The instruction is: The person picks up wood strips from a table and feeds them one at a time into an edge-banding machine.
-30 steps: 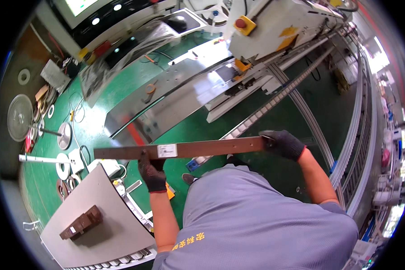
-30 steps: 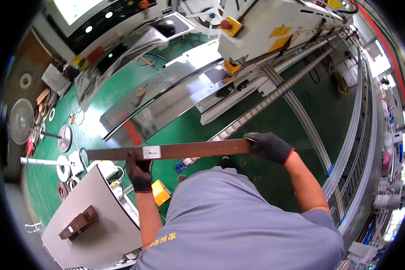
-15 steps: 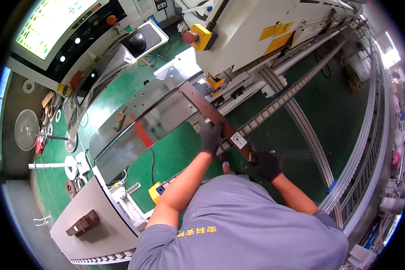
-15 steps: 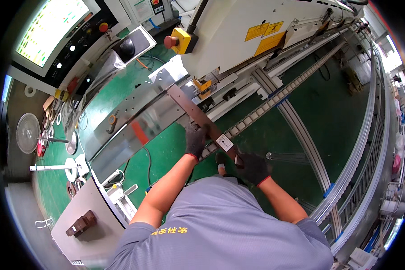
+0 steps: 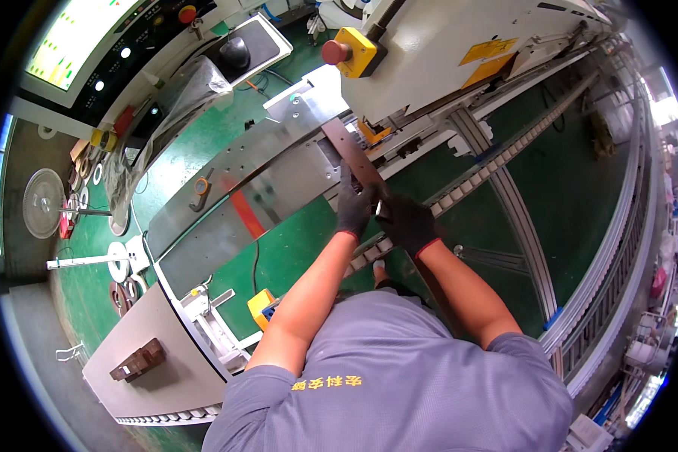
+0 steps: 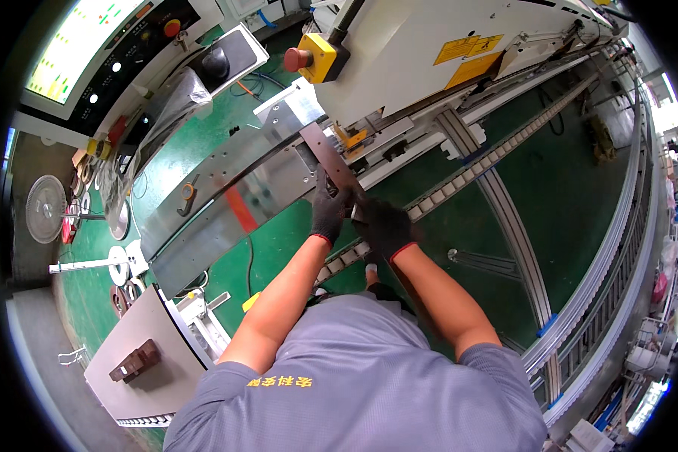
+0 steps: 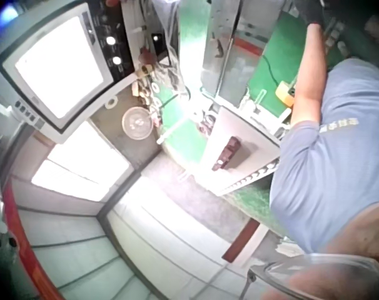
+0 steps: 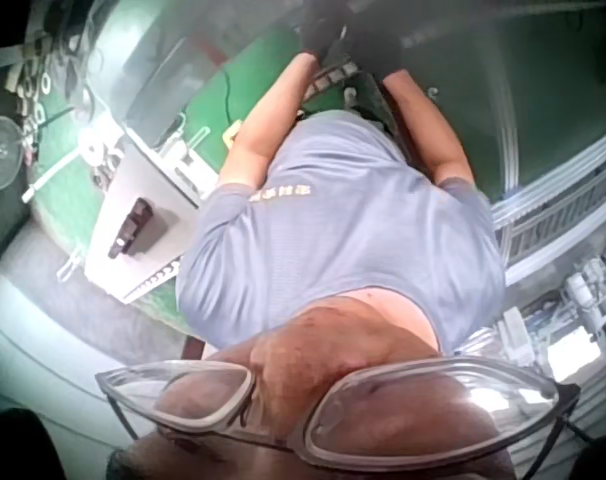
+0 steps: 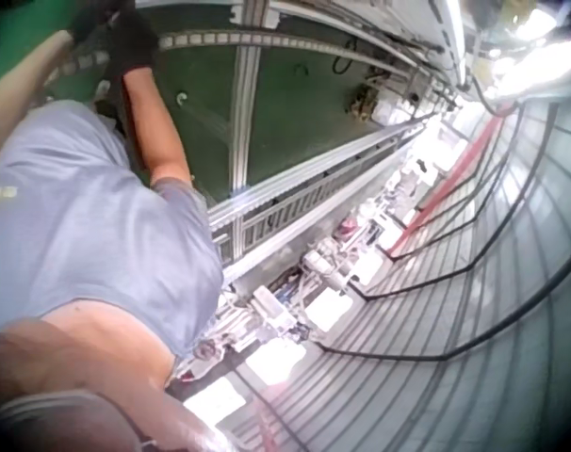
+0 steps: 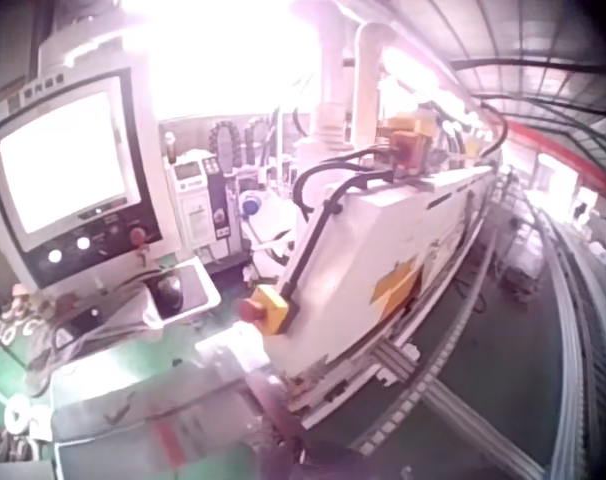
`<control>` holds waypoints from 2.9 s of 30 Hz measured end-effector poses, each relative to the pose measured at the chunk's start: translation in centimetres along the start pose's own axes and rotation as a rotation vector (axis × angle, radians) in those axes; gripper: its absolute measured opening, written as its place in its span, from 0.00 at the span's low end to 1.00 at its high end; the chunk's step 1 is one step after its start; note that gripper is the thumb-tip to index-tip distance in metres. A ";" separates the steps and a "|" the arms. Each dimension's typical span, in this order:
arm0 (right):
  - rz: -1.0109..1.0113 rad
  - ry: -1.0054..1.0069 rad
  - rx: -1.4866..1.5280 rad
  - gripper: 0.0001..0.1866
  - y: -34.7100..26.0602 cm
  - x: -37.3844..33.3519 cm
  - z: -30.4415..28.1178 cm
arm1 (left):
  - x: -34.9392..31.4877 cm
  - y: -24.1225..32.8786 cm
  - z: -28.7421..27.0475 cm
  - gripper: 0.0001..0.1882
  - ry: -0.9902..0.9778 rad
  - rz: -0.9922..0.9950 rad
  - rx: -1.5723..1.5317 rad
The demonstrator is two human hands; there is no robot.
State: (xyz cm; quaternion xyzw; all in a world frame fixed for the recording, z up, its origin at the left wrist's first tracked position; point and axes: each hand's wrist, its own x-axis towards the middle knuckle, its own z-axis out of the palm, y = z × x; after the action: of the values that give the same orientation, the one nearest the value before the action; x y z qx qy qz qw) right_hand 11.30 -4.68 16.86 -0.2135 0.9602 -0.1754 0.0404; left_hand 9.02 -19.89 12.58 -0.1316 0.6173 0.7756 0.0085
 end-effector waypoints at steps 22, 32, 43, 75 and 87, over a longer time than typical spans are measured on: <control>0.139 -0.119 0.014 0.16 13.0 3.1 -4.8 | 7.9 -5.1 12.6 0.32 -0.026 0.006 0.319; 0.287 -0.284 -0.064 0.30 20.9 5.1 -10.9 | 11.7 -2.7 22.0 0.45 -0.097 -0.303 -0.245; 0.103 0.232 0.096 0.18 15.1 -1.2 -4.2 | -2.0 3.5 -7.5 0.12 0.129 0.157 0.078; -0.431 -0.548 0.092 0.25 -28.6 -3.7 9.7 | -45.8 -6.7 -67.1 0.28 1.898 0.437 -0.178; -0.678 -0.651 0.231 0.27 -33.8 -0.1 8.1 | -46.0 -14.0 -44.8 0.34 2.008 0.291 -0.432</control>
State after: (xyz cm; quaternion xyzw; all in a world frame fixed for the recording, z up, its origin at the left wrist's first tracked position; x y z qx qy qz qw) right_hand 25.97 -35.86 21.28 -0.5521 0.7485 -0.2081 0.3028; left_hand 64.56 -52.75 -0.02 -0.6403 0.1980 0.3963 -0.6275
